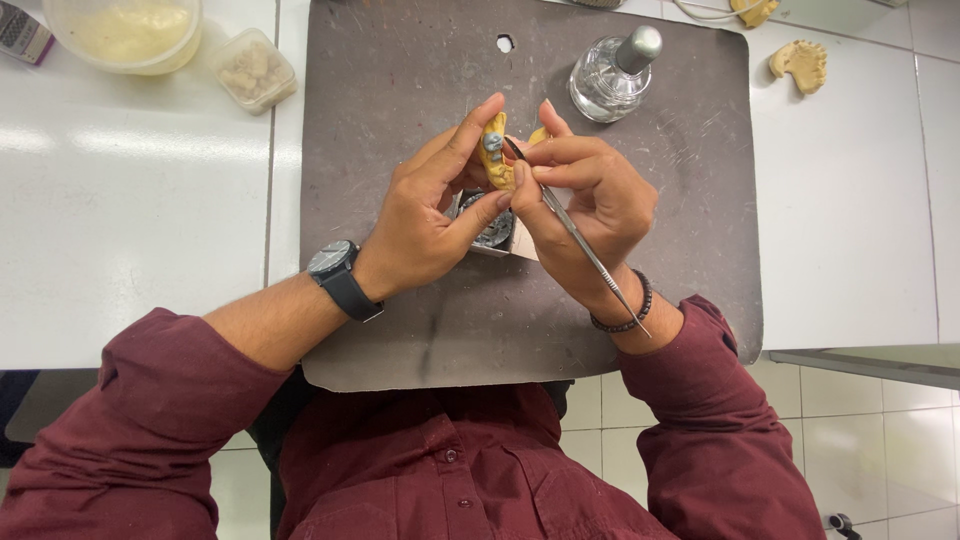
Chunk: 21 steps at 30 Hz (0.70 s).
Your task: The person holds a yellow dental stone cast with artificial teeth in one hand and uses a metal wax carving instrument to shape and smooth a blue wax buildup on the cast. They repeatedly rotate the cast, carve the wax from different angles, and dip or touch the tip near a small container while refining the wax pattern.
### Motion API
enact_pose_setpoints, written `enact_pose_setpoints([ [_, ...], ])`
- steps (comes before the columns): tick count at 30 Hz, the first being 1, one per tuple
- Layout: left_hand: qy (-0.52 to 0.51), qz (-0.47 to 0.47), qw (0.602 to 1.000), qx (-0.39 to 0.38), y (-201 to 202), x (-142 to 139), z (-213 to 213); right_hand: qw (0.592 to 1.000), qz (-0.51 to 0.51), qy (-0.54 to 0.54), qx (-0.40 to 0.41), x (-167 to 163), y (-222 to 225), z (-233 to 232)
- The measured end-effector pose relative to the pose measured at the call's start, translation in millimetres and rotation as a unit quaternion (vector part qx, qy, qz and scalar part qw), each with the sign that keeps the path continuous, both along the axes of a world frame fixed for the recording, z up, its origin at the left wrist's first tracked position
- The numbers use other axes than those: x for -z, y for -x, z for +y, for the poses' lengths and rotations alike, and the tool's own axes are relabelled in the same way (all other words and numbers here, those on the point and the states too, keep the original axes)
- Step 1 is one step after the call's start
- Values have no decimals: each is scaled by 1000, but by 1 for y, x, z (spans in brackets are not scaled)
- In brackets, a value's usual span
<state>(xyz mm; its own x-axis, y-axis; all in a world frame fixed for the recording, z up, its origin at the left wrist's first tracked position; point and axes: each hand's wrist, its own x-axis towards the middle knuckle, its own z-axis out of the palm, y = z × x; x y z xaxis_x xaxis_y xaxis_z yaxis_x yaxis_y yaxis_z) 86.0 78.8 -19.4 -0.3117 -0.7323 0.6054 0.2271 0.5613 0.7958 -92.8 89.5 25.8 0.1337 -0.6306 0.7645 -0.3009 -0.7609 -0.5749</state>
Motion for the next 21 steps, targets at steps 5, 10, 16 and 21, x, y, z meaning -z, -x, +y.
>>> enact_pose_setpoints([
  [5,-10,-4,1000,-3,-1,0,2,1000,25,17,-5,-1,0,0],
  [10,-1,-18,1000,-9,-2,-1,1,998,51,23,-17,-3,1,1],
  [16,-26,6,1000,13,-1,1,1,999,37,25,8,-4,1,4],
  [21,-47,34,998,39,0,2,2,998,55,38,11,-5,-1,5],
])
